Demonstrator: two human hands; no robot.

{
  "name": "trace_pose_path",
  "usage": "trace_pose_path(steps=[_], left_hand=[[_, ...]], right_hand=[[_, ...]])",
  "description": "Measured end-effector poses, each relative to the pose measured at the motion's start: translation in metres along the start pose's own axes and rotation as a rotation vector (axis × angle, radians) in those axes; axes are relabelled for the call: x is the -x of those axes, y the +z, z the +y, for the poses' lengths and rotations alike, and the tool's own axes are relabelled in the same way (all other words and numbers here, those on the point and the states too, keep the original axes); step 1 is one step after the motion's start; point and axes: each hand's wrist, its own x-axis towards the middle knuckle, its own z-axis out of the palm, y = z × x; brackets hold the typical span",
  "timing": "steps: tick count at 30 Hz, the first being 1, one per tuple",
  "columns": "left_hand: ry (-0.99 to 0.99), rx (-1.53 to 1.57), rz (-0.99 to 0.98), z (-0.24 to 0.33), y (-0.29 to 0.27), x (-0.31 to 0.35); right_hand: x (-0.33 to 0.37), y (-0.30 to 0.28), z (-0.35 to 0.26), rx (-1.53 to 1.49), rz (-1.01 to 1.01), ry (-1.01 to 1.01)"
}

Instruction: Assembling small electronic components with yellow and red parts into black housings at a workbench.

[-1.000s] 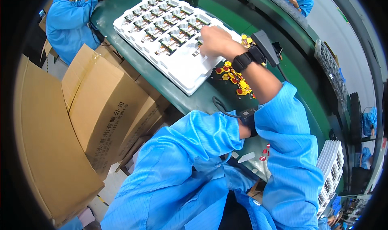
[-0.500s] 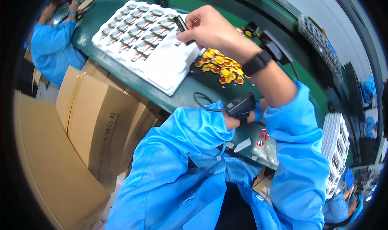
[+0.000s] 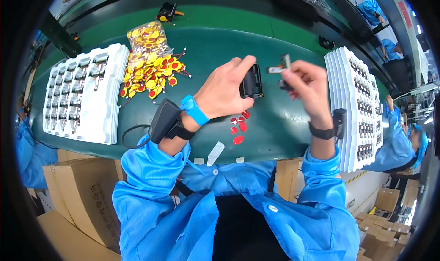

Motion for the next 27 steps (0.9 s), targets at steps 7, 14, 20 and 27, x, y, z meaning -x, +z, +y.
trace_pose_path(steps=[7,14,20,27], left_hand=[[-0.071,-0.052,0.043,0.004,0.007,0.003],[0.016,-0.046,0.05,0.007,0.011,0.002],[0.02,0.007,0.103,0.008,0.014,0.005],[0.023,0.097,0.216,0.012,0.01,0.005]], right_hand=[[0.003,0.026,0.041,-0.067,-0.013,-0.135],[-0.002,0.03,0.055,-0.02,-0.009,-0.135],[-0.002,0.034,0.058,-0.065,-0.023,-0.084],[-0.001,0.027,0.045,-0.364,-0.044,0.065]])
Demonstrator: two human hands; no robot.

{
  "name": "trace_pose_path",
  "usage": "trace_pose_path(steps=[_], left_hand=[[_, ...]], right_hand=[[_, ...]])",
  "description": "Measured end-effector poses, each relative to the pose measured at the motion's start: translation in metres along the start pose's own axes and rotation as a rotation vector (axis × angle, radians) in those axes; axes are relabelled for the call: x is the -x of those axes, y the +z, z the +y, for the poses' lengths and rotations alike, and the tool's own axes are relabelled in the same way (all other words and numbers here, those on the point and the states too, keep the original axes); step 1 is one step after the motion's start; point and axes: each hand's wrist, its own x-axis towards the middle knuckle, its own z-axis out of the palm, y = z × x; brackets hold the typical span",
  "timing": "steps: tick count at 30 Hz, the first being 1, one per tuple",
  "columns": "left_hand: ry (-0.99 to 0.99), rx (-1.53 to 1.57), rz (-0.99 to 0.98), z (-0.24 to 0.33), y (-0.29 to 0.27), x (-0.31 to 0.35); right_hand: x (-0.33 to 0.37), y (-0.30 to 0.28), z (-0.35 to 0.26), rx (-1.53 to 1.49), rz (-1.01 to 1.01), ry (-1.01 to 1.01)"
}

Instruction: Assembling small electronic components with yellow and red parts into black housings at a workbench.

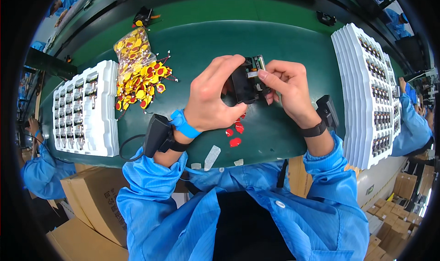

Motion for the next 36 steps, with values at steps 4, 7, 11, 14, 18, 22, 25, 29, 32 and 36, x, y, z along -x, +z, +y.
trace_pose_path(steps=[4,7,11,14,18,22,25,29,32,36], left_hand=[[-0.007,0.018,-0.021,0.003,0.002,-0.001],[0.035,0.017,-0.004,0.002,0.0,0.0],[0.018,0.053,-0.015,0.0,-0.002,-0.002],[0.027,0.085,-0.019,-0.001,-0.001,-0.001],[0.006,0.062,-0.073,0.004,-0.001,0.001],[0.036,0.041,-0.112,0.005,-0.004,-0.003],[0.036,0.241,-0.12,0.009,-0.004,-0.007],[-0.3,0.467,-0.099,0.007,0.001,-0.002],[-0.309,0.468,-0.056,0.009,0.005,-0.003],[-0.29,0.412,-0.018,0.01,0.004,-0.004]], right_hand=[[0.002,-0.002,-0.003,-0.107,-0.031,0.046],[0.003,0.003,-0.004,-0.051,-0.012,0.019],[0.005,0.004,0.005,0.123,-0.021,-0.136],[0.005,0.004,0.005,0.148,-0.029,-0.154],[0.002,0.003,0.017,0.312,-0.004,-0.217],[0.002,0.006,0.011,0.312,0.027,-0.259],[0.006,0.003,0.004,0.326,0.043,-0.267],[0.007,0.005,0.012,0.32,-0.05,-0.271],[0.012,0.007,0.003,0.214,-0.085,-0.205],[0.014,0.008,0.0,0.264,-0.108,-0.283]])
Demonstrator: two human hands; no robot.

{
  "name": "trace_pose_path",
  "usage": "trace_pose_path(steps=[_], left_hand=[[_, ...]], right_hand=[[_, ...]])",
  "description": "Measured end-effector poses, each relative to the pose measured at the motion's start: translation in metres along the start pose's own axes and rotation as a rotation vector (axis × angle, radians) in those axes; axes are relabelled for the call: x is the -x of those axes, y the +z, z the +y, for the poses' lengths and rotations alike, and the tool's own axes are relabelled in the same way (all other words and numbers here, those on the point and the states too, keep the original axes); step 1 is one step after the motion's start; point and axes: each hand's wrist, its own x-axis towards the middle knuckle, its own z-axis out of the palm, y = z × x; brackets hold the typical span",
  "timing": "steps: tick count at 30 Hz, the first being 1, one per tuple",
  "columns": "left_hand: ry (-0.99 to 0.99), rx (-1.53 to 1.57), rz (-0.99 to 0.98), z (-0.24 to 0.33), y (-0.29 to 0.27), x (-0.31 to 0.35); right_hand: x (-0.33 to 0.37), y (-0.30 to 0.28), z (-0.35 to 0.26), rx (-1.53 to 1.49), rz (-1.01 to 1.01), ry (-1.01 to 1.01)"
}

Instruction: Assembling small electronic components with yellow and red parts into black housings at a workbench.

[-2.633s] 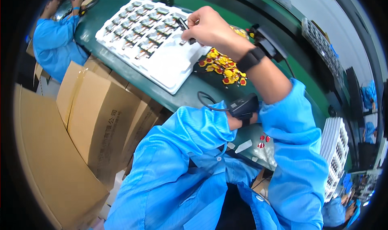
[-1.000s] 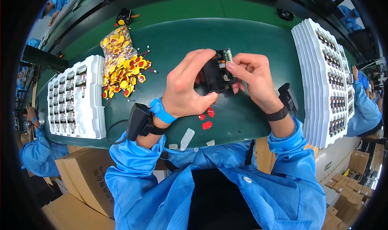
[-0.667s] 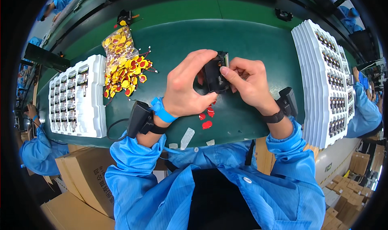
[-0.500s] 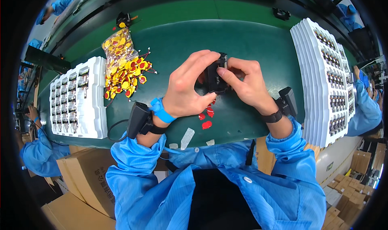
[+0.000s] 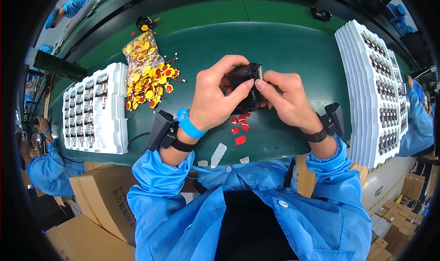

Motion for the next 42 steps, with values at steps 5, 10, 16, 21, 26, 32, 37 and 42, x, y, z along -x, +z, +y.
trace_pose_path(steps=[5,10,16,21,26,32,37,42], left_hand=[[-0.014,-0.096,0.014,-0.003,-0.002,0.0],[0.04,-0.094,-0.008,0.002,-0.003,0.002],[-0.024,-0.068,-0.051,0.009,-0.007,0.005],[-0.022,-0.117,-0.02,0.009,-0.006,0.004],[-0.041,-0.186,0.004,0.007,-0.005,0.004],[0.017,-0.186,-0.041,0.015,-0.004,0.006],[0.063,-0.185,-0.056,0.005,-0.002,0.005],[-0.026,-0.133,-0.048,0.003,0.0,-0.002]], right_hand=[[0.001,0.0,0.003,0.077,-0.045,-0.064],[0.003,0.002,-0.001,0.036,-0.016,-0.094],[0.004,0.001,0.0,0.017,-0.034,-0.105],[0.006,0.002,0.005,0.1,-0.032,-0.209],[0.006,0.005,0.003,0.266,0.006,-0.392],[0.006,0.004,0.002,0.199,0.047,-0.307],[0.005,0.005,0.005,0.244,0.063,-0.26],[0.003,0.005,0.005,0.215,0.075,-0.197]])
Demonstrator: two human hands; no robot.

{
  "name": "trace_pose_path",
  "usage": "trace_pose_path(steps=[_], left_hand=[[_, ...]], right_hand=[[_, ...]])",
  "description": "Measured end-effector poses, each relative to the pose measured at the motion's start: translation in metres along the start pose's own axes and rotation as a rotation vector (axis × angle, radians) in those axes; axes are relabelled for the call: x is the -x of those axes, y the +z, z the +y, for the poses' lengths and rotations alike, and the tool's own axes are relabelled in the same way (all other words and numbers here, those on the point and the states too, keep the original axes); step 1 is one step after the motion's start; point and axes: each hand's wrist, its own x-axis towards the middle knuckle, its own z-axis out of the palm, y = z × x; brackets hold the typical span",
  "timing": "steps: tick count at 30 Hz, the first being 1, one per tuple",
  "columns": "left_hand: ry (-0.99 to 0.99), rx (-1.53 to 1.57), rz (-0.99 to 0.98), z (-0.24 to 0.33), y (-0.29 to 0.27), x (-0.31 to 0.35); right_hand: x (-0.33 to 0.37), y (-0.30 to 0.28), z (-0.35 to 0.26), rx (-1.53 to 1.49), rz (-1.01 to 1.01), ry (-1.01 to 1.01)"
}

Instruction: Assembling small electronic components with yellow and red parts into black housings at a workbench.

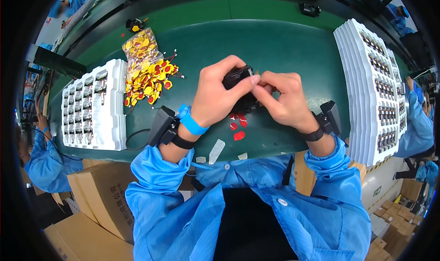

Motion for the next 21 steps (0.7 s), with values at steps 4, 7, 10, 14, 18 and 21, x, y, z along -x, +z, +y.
trace_pose_path(steps=[4,7,10,14,18,21], left_hand=[[-0.114,0.1,-0.036,-0.008,-0.001,-0.002],[-0.016,-0.055,-0.002,-0.011,-0.001,0.001],[0.084,-0.155,0.27,-0.004,0.003,0.0],[0.123,-0.254,0.441,-0.014,-0.011,-0.003],[0.151,-0.382,0.362,-0.032,-0.008,-0.004],[0.207,-0.388,0.367,-0.035,-0.006,-0.009]], right_hand=[[0.001,0.004,0.003,-0.093,-0.05,0.045],[-0.005,0.003,0.004,-0.054,-0.066,0.043],[-0.04,-0.011,0.012,0.079,-0.03,0.13],[-0.144,-0.042,0.069,0.252,0.077,0.365],[-0.211,-0.04,0.131,0.281,0.071,0.629],[-0.226,-0.037,0.14,0.384,0.0,0.727]])
